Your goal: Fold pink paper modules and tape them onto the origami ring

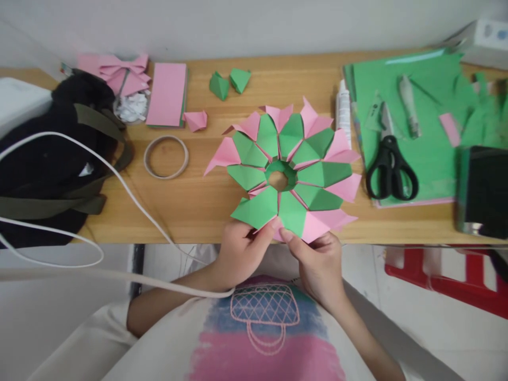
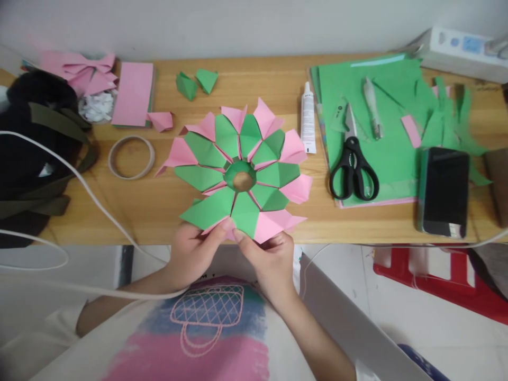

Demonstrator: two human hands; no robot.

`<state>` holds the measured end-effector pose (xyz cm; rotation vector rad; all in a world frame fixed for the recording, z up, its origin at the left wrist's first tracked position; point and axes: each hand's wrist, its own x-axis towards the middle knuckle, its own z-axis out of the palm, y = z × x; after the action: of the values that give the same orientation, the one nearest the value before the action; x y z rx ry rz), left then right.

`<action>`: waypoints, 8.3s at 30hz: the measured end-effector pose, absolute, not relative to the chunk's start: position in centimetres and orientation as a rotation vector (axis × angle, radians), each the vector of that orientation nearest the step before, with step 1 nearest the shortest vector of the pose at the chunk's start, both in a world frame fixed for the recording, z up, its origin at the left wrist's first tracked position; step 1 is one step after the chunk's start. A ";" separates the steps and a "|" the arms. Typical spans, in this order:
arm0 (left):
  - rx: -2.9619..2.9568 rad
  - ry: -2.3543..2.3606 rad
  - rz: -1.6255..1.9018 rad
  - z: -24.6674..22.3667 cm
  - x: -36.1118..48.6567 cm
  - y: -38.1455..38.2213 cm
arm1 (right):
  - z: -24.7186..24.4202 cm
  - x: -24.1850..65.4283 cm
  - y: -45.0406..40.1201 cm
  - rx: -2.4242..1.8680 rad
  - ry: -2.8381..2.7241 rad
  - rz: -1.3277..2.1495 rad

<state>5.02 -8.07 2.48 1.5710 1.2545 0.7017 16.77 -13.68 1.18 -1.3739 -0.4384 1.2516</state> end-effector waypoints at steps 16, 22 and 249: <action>1.971 1.306 0.680 2.1 5.4 -7.9 | 2.3 16.9 -13.9 -1.769 -1.013 0.699; 2.051 1.303 0.879 1.5 5.7 -8.0 | 2.4 16.6 -13.3 -1.764 -1.203 0.406; 1.105 0.454 0.344 8.6 -0.6 -6.4 | 5.8 18.3 -12.1 -0.991 -1.018 1.511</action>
<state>-0.59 -6.44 8.58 1.1052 0.4542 0.3439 18.34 -12.09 5.78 -0.9911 -1.0179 1.5111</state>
